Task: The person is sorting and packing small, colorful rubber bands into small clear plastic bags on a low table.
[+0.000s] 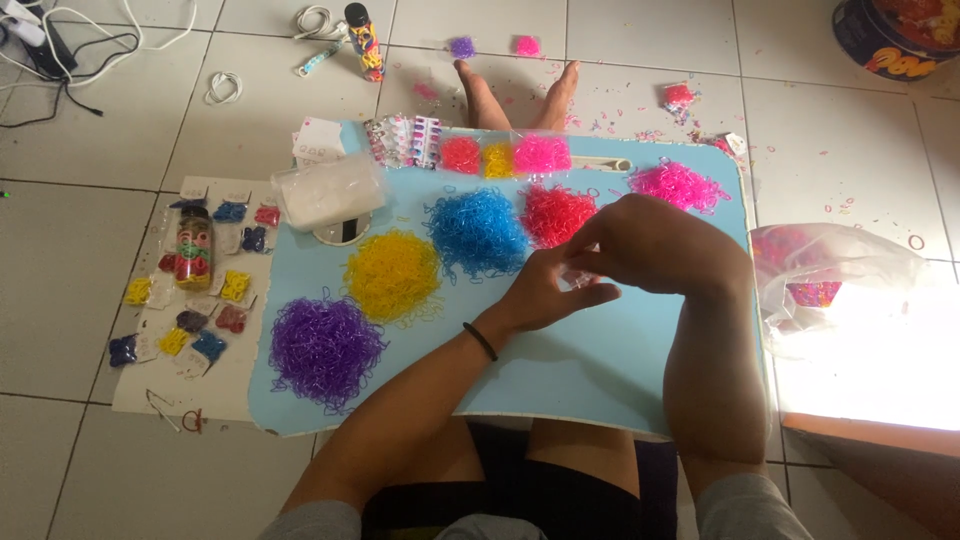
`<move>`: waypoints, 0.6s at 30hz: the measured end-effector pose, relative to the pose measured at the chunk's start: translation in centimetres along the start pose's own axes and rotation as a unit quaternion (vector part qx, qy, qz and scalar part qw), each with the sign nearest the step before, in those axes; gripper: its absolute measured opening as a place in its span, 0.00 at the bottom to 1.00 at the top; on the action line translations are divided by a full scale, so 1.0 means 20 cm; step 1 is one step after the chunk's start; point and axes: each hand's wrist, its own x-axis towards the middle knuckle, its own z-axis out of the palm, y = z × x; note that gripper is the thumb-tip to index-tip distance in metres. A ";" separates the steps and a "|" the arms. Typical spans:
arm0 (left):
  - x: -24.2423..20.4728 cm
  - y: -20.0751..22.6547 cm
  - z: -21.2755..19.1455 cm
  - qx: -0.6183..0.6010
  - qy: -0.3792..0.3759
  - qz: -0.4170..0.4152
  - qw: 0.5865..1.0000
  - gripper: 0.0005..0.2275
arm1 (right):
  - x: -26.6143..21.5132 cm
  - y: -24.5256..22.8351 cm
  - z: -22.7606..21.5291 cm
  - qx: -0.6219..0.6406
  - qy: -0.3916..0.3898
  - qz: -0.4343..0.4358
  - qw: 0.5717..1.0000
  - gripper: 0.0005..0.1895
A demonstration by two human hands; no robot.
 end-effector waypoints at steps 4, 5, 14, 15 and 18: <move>0.01 0.08 0.00 0.031 -0.008 0.028 0.999 0.12 | 0.02 0.00 0.01 -0.006 -0.030 0.011 0.999 0.13; 0.00 0.11 0.01 0.046 0.003 0.026 0.999 0.12 | 0.01 -0.01 0.01 0.001 -0.033 0.015 0.999 0.14; 0.01 -0.10 0.00 0.089 0.009 0.082 0.993 0.13 | 0.01 0.05 0.01 0.057 -0.040 0.015 0.997 0.20; 0.01 -0.15 0.00 0.095 0.005 0.086 0.992 0.15 | 0.01 0.06 0.01 0.063 -0.047 0.009 0.997 0.21; 0.01 -0.09 -0.02 -0.133 -0.031 0.047 0.990 0.11 | 0.02 0.09 0.00 0.056 -0.050 -0.028 0.997 0.24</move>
